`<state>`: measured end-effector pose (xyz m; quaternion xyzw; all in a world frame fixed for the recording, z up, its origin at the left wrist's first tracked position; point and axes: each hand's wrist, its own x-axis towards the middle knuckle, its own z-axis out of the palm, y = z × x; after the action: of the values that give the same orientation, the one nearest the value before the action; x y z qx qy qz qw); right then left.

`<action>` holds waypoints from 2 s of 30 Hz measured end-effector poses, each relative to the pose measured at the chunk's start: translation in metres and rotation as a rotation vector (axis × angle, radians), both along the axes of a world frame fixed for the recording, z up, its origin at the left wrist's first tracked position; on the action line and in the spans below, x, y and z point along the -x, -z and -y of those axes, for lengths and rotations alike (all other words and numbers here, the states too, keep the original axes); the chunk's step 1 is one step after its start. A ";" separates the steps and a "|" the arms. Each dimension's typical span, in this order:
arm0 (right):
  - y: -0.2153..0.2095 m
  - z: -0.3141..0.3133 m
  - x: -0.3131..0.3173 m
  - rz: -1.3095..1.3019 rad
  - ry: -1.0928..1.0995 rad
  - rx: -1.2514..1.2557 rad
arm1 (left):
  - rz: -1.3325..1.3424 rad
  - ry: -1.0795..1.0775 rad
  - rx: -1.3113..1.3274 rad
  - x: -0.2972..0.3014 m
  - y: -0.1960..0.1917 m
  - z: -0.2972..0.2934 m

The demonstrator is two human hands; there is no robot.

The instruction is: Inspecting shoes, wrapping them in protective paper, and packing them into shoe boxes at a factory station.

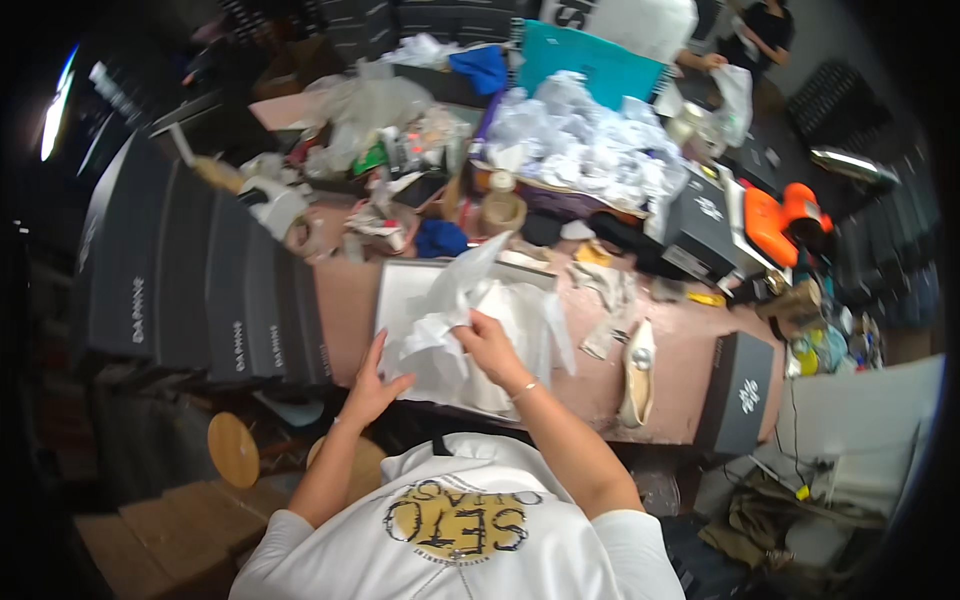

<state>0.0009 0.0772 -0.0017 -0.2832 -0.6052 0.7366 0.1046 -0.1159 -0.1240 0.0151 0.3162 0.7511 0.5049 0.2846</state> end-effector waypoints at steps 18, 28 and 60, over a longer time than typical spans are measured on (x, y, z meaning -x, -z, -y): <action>-0.069 -0.020 -0.307 0.026 0.323 0.314 | -0.351 0.146 -0.275 -0.049 0.014 -0.195; -0.042 -0.020 -0.208 -0.178 0.416 0.427 | -0.243 0.531 -0.220 -0.071 -0.067 -0.184; 0.036 -0.049 -0.246 0.822 -0.153 -1.141 | 0.240 0.592 0.519 -0.071 0.054 -0.023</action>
<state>0.2466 0.1264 -0.0379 -0.3960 -0.9055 0.1432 -0.0525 -0.0454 -0.1007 -0.0389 0.3754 0.6915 0.2284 0.5734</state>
